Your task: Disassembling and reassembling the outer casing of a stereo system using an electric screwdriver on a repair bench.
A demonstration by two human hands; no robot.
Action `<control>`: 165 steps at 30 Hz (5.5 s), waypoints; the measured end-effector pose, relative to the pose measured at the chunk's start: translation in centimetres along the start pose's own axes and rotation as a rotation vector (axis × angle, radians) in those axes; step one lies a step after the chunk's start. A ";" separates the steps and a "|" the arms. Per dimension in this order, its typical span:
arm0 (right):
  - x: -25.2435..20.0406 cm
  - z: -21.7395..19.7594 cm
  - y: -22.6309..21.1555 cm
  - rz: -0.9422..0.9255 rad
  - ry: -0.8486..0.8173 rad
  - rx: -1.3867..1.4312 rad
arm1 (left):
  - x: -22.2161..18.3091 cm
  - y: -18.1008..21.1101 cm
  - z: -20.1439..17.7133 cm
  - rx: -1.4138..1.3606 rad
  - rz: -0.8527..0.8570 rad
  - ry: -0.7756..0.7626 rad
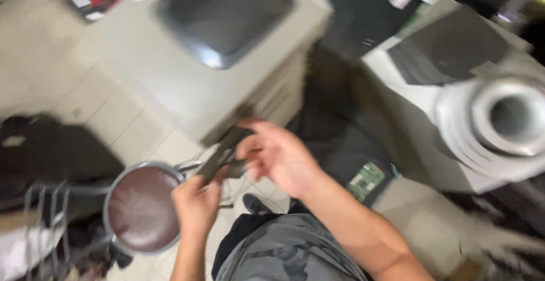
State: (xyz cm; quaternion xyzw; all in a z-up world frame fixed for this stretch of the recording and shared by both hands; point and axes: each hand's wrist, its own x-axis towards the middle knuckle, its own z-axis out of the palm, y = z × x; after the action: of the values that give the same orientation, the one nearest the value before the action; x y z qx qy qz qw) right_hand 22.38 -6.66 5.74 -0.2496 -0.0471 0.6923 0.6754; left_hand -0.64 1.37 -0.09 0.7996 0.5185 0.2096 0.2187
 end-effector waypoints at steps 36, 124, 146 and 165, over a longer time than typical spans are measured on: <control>-1.8 2.3 -2.9 -0.025 0.068 -0.289 | -0.1 5.1 1.3 -0.069 -0.094 0.022; 29.6 33.3 -17.9 -0.101 0.410 -1.828 | 31.6 -12.0 -15.2 -1.171 -0.591 -0.228; 42.4 23.8 -18.7 0.371 1.120 -1.545 | 48.6 -21.9 -4.0 -0.450 0.427 -1.352; 33.9 19.2 -17.8 -0.148 0.922 -2.315 | 37.8 -18.7 3.1 -0.120 1.263 -0.491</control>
State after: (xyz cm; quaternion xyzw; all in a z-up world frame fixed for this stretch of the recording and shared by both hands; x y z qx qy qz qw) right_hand 32.01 32.53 20.10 -0.9130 -0.4014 0.0526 0.0502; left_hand 1.45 42.63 -9.19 0.9599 -0.1248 0.1378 0.2097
